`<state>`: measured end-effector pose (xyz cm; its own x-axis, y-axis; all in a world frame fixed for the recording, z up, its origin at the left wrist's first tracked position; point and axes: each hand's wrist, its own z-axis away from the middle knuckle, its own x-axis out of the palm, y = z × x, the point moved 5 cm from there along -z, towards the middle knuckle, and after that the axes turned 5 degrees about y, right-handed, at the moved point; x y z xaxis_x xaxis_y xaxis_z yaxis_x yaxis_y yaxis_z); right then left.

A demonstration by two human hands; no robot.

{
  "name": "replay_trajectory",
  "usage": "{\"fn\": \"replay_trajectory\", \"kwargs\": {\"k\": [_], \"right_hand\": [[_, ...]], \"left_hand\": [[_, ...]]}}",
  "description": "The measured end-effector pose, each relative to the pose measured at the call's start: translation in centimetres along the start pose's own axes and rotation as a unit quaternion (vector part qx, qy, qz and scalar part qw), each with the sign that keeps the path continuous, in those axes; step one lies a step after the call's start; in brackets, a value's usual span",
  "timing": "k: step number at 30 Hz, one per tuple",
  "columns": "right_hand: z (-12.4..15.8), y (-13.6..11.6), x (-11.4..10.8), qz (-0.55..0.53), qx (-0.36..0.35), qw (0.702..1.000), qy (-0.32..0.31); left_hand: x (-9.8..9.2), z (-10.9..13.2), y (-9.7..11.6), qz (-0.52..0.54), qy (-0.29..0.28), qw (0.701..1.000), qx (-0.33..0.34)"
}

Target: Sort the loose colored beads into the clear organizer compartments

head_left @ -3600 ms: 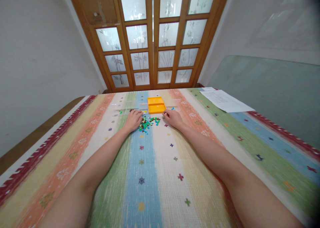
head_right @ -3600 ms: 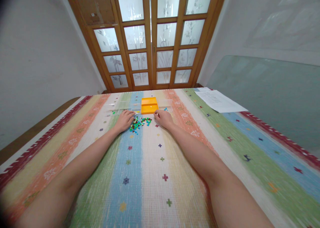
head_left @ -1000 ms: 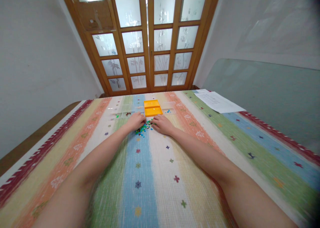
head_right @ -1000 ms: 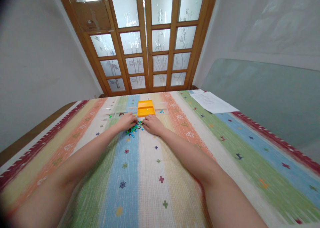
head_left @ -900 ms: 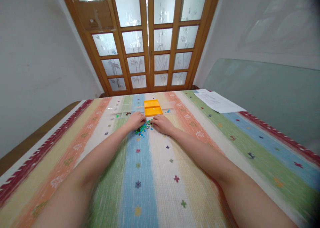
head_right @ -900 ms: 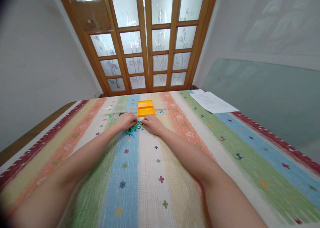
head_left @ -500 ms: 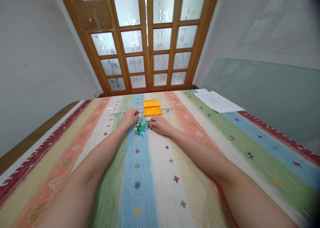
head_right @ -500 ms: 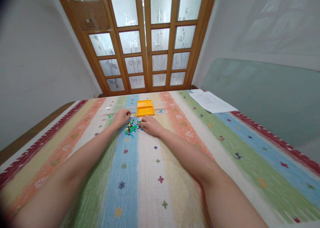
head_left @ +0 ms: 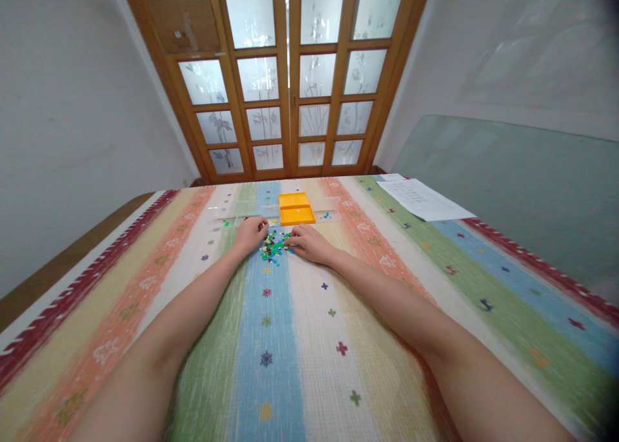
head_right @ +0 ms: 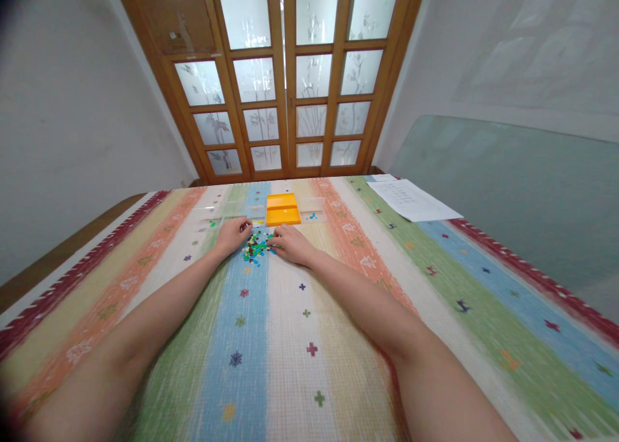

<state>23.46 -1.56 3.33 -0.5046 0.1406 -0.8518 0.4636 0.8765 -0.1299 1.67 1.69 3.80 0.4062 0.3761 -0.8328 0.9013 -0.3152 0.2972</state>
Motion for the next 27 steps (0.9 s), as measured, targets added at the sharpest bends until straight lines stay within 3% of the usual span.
{"fn": "replay_trajectory", "kwargs": {"k": [10,27], "right_hand": [[0.0,0.2,-0.1,-0.011,0.025,0.999,-0.016],[0.3,1.2,0.2,-0.031,0.038,0.999,0.017]], "left_hand": [[-0.2,0.8,0.2,0.026,0.002,1.000,0.009],[0.4,1.0,0.5,0.036,-0.025,0.998,0.034]]}}
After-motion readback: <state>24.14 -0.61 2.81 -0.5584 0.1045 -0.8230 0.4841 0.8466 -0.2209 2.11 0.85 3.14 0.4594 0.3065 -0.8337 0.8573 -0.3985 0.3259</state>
